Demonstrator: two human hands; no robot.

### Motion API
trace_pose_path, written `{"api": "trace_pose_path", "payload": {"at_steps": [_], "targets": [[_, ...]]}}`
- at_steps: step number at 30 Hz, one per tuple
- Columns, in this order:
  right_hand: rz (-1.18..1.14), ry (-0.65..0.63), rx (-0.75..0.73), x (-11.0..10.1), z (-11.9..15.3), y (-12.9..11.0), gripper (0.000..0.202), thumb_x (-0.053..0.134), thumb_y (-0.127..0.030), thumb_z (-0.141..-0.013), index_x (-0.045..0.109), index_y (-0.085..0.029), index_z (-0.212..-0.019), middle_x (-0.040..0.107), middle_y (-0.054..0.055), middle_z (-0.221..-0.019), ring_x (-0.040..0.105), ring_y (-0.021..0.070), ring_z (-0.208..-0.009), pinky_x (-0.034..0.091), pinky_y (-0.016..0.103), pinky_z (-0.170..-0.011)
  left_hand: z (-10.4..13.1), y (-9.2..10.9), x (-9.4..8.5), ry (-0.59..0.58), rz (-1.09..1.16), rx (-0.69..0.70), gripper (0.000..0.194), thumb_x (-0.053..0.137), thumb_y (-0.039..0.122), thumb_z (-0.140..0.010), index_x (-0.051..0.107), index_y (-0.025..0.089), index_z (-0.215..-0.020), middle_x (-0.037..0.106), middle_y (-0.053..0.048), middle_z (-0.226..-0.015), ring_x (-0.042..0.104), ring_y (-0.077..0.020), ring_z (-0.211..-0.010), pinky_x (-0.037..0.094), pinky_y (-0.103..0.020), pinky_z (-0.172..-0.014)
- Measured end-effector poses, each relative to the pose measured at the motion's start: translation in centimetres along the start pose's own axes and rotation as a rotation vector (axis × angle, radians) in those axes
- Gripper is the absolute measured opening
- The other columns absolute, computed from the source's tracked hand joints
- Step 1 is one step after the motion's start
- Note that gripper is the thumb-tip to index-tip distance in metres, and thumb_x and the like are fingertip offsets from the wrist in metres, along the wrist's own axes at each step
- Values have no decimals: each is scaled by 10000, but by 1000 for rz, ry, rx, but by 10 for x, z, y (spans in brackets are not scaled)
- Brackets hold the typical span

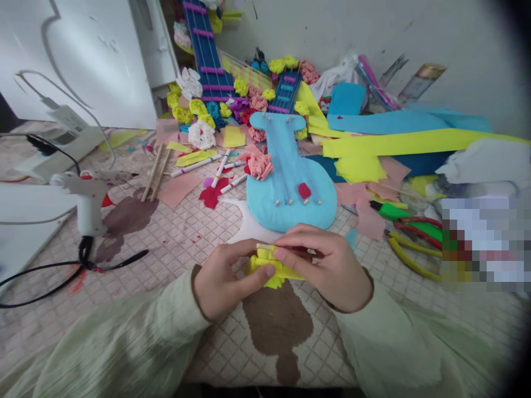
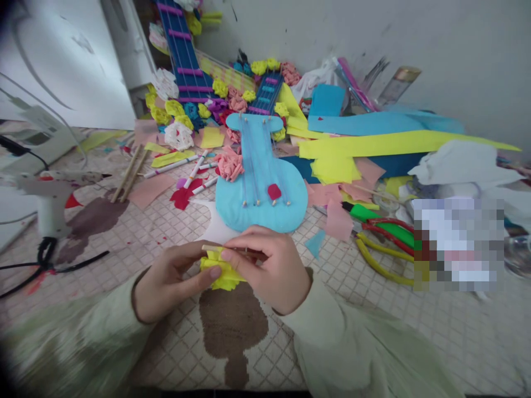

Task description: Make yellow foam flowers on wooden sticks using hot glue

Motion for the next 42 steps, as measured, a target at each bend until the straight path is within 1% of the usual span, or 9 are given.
{"api": "trace_pose_path", "payload": {"at_steps": [3, 9, 12, 15, 21, 28, 35, 38, 42], "targets": [[-8, 17, -8, 0, -2, 1, 125, 590, -217, -730, 672, -125, -753, 609, 35, -704, 493, 71, -512, 392, 201, -434, -1, -2, 0, -25, 42, -50, 196, 531, 254, -781, 599, 124, -910, 633, -49, -771, 574, -143, -716, 470, -247, -649], [14, 56, -40, 1, -2, 4, 112, 584, -199, -728, 671, -129, -740, 598, 32, -699, 472, 69, -505, 392, 208, -448, 1, -1, -2, 25, -146, 56, 157, 541, 241, -764, 611, 102, -781, 615, -54, -706, 538, -131, -646, 439, -237, -600], [55, 112, -72, 2, -2, 5, 95, 585, -180, -720, 665, -128, -727, 598, 33, -699, 478, 74, -518, 400, 214, -472, -1, -3, -1, 23, -135, 43, 171, 524, 240, -777, 621, 111, -833, 629, -51, -735, 551, -129, -667, 443, -230, -621], [80, 125, -52, 4, -3, 7, 62, 596, -169, -701, 646, -133, -703, 590, 27, -690, 480, 79, -527, 401, 218, -485, -3, -5, 0, 30, -108, 8, 199, 506, 248, -789, 628, 119, -880, 640, -46, -748, 553, -124, -670, 445, -222, -624], [81, 78, 10, 8, -4, 8, 18, 609, -132, -664, 611, -146, -675, 566, 12, -668, 493, 88, -551, 390, 212, -486, -5, -7, 2, 100, -127, -70, 266, 500, 323, -784, 635, 99, -740, 576, -29, -613, 478, -104, -560, 396, -209, -529], [54, 36, 8, 11, -6, 11, 28, 606, -171, -690, 592, -151, -678, 527, -2, -652, 486, 88, -560, 386, 209, -491, -8, -12, 4, 134, 39, -194, 347, 494, 389, -760, 592, 102, -591, 385, 29, -477, 315, -64, -455, 266, -184, -415], [-9, -32, 10, 13, -10, 15, 119, 583, -269, -733, 598, -151, -726, 541, 9, -702, 501, 86, -577, 412, 204, -505, -10, -12, -1, 92, 194, -278, 332, 520, 396, -725, 543, 113, -553, 417, 24, -497, 354, -68, -472, 310, -187, -440], [-70, -81, 69, 14, -10, 14, 136, 561, -271, -744, 599, -145, -778, 568, 20, -740, 498, 79, -553, 421, 199, -482, -9, -12, -3, 93, 203, -284, 327, 522, 391, -731, 563, 108, -573, 432, 21, -502, 363, -68, -475, 321, -189, -444], [-38, -117, 106, 13, -11, 14, 160, 528, -245, -765, 640, -141, -813, 624, 33, -730, 544, 105, -603, 442, 226, -545, -8, -13, -4, 104, 175, -269, 327, 518, 393, -738, 593, 104, -604, 466, 13, -511, 385, -72, -475, 340, -192, -446]]}}
Point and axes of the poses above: each hand's wrist, its own z-axis away from the middle knuckle, its own x-axis out of the palm, y = z × x, the point moved 1 cm from there along -z, towards the middle knuckle
